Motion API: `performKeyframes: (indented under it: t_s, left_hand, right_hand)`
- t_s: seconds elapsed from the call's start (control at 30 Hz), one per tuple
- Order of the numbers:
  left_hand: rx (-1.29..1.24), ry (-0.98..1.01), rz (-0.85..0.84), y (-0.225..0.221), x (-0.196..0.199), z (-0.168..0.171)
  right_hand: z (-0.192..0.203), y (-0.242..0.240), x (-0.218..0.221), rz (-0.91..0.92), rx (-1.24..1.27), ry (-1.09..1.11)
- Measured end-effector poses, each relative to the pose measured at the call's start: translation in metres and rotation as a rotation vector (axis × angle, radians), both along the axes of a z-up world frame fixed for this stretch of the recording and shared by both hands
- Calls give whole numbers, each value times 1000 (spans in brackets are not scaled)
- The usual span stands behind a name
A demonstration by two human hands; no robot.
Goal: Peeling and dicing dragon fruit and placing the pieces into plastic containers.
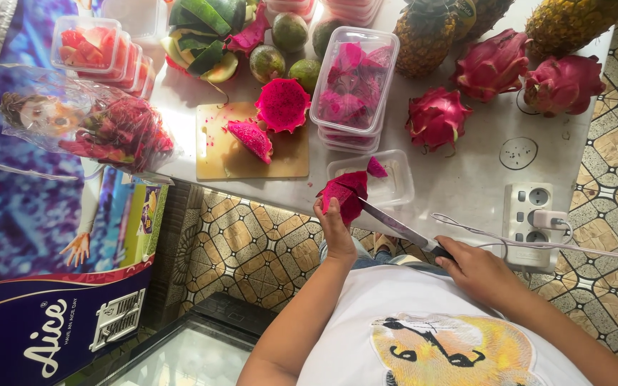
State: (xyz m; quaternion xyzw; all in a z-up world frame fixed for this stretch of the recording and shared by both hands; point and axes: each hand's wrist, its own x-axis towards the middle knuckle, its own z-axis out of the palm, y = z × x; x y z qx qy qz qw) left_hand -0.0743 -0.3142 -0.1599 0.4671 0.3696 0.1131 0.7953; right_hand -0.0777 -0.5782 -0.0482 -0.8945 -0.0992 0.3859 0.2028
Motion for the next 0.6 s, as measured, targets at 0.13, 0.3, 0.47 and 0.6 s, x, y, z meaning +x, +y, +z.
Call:
performKeyframes:
  t_s: [0.13,0.3,0.47,0.6]
  left_hand:
    - [19,32,-32,14,-7,-52]
    - [75,83,-82,23,-6,-43]
    - [-89,157,8,25,2,32]
    - [-152,-55,63,25,-1,19]
  right_hand:
    - [-15,-14,-1,-18,6,62]
    - [0,-14,-3,-178,80,100]
    - [-10,-22,0,-143,-42,107]
    - [-5,-20,-7,-70,43,1]
